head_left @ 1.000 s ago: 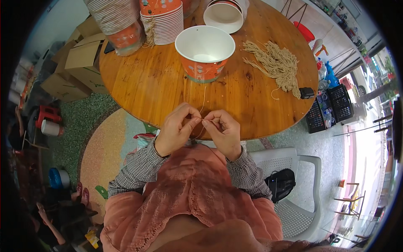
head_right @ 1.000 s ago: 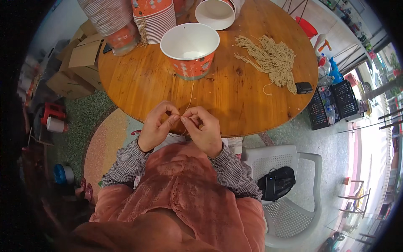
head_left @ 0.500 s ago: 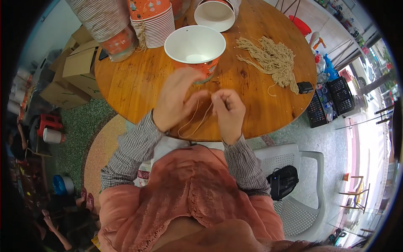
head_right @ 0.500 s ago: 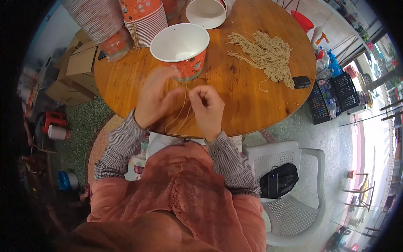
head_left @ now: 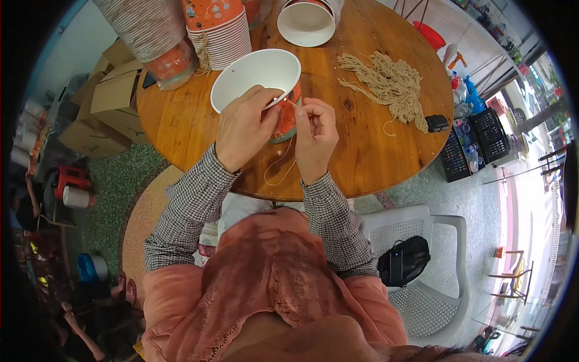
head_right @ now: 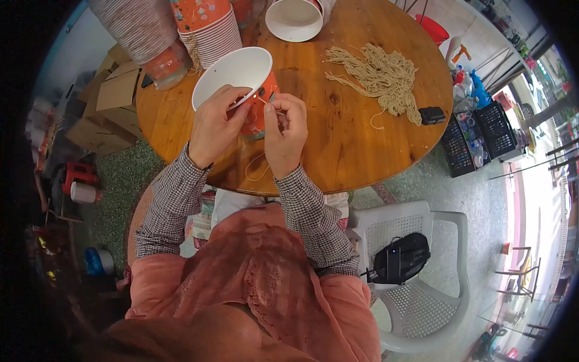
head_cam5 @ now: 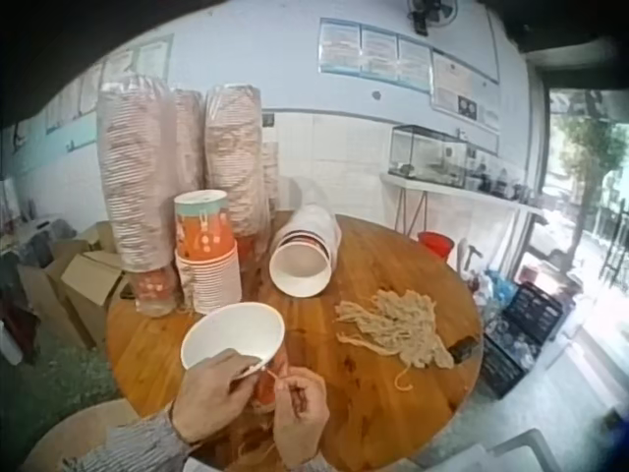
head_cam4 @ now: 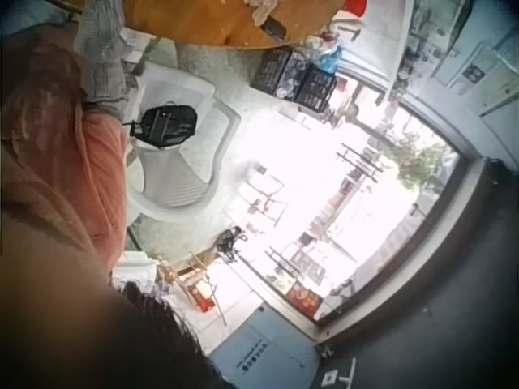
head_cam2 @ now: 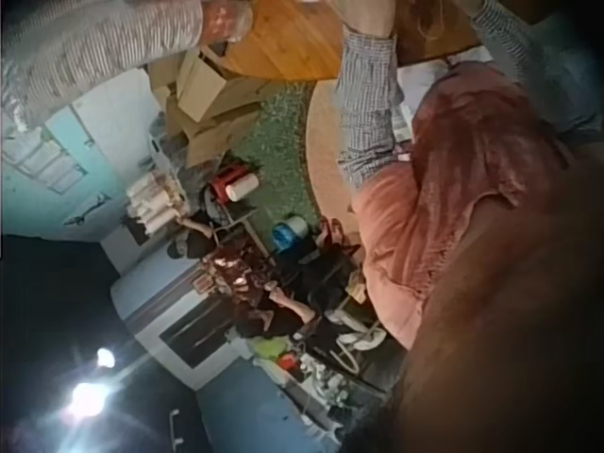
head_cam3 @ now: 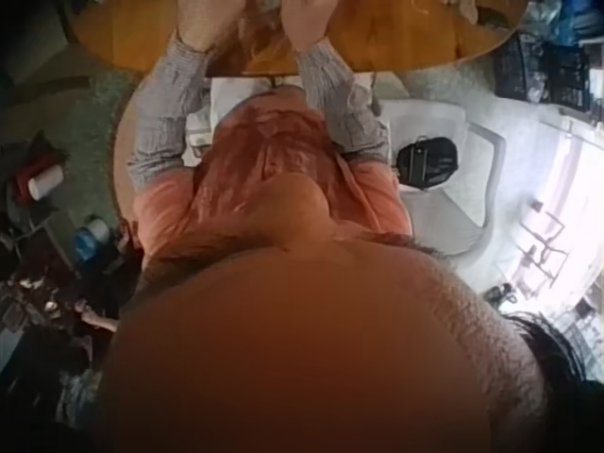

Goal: Tie a small length of string around the rim of a paper bowl.

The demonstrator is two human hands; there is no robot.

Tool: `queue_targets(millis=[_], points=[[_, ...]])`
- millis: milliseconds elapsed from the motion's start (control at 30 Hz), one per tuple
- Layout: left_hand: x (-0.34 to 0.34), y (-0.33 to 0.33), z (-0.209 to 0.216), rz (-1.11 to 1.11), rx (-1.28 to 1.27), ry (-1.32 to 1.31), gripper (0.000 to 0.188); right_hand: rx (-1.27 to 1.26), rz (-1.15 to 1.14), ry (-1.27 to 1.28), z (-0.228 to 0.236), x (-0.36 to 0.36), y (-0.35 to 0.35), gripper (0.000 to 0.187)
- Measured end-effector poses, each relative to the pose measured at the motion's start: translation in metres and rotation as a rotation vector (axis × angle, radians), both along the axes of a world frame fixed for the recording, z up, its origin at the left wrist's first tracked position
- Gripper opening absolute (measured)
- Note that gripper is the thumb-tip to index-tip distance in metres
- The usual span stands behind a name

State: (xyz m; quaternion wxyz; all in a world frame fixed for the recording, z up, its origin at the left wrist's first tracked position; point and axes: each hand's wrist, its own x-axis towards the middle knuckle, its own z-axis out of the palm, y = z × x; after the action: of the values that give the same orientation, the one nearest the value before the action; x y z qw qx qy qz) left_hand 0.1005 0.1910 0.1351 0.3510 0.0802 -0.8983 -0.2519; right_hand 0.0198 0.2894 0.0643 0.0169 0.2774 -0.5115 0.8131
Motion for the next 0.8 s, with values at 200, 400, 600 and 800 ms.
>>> queue_targets(millis=[200,400,600,800], points=[[0.010,0.002,0.002,-0.002,0.013,-0.001,0.019,-0.013,0.021,0.019,0.004,0.007,-0.001,0.007],[0.016,0.003,0.001,0.001,0.018,0.006,0.020,0.058,0.005,0.057,0.008,0.012,0.001,0.006],[0.018,0.006,0.001,-0.028,0.011,-0.021,0.025,0.113,-0.018,0.141,0.006,0.012,0.000,0.007],[0.018,0.000,-0.008,-0.040,-0.069,-0.188,0.021,0.357,0.102,0.072,0.001,0.007,0.014,0.010]])
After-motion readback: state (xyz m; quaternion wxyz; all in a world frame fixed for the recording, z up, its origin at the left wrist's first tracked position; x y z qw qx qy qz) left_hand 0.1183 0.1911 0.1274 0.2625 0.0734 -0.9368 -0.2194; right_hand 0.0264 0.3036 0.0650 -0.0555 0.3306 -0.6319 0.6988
